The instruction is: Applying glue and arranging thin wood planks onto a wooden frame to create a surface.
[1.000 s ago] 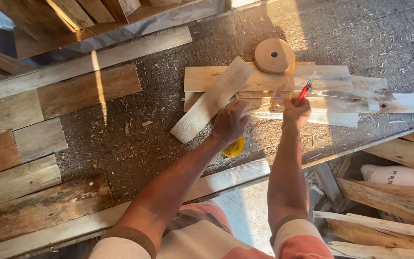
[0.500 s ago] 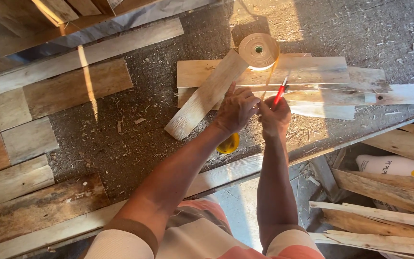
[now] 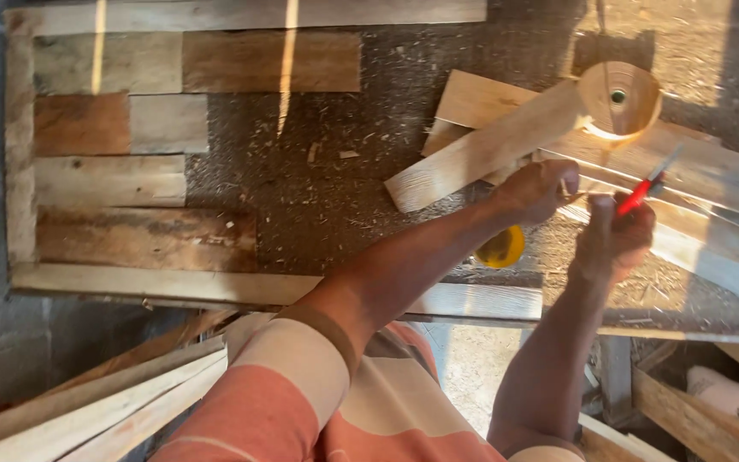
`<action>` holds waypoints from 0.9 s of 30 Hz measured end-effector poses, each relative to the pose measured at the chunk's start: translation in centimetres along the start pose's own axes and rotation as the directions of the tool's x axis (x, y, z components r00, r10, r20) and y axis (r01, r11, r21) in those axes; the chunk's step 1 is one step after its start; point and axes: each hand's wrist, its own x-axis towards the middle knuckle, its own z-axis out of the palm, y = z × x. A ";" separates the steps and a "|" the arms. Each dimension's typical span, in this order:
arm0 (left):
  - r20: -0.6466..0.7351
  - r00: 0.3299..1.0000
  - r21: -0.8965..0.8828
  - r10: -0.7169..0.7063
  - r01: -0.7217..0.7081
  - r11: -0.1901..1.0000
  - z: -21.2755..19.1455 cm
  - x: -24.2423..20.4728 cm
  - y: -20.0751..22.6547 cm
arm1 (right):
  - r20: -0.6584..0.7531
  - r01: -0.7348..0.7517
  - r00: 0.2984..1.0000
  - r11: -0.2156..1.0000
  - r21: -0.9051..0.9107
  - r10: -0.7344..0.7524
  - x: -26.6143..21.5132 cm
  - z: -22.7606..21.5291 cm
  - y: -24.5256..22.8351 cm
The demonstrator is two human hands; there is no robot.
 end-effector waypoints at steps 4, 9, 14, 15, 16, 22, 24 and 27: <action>0.149 0.983 -0.221 -0.110 0.141 0.965 -2.2 0.0 0.9 | 0.013 -0.017 1.000 0.987 0.157 0.015 -1.9 -0.1 -3.8; 0.386 0.891 -0.412 -0.238 0.397 0.820 -3.2 0.1 1.4 | 0.108 0.036 0.994 0.990 -0.138 -0.021 -4.3 -0.8 -8.2; 0.452 0.873 -0.522 -0.184 0.426 0.739 -4.4 0.5 0.3 | 0.180 0.170 0.976 0.936 -0.306 -0.119 -5.2 -1.8 -9.3; 0.462 0.870 -0.558 -0.174 0.437 0.705 -4.6 0.7 0.0 | 0.190 0.151 0.976 0.960 -0.236 -0.106 -5.3 -1.9 -9.1; 0.474 0.865 -0.554 -0.163 0.437 0.709 -5.0 0.7 0.2 | 0.177 0.154 0.978 0.957 -0.244 -0.112 -5.3 -1.7 -9.8; 0.507 0.848 -0.465 -0.153 0.419 0.780 -8.0 -0.8 3.5 | 0.347 0.015 0.923 0.919 0.395 -0.164 -5.4 -3.8 -8.2; 0.474 0.859 -0.286 -0.195 0.360 0.888 -8.9 -1.4 4.7 | 0.343 0.320 0.932 0.719 -0.618 -0.119 -5.0 0.3 -14.3; 0.471 0.871 -0.156 -0.144 0.243 0.957 -8.8 -1.2 4.7 | 0.441 0.485 0.873 0.464 -0.742 -0.207 -4.8 1.1 -15.5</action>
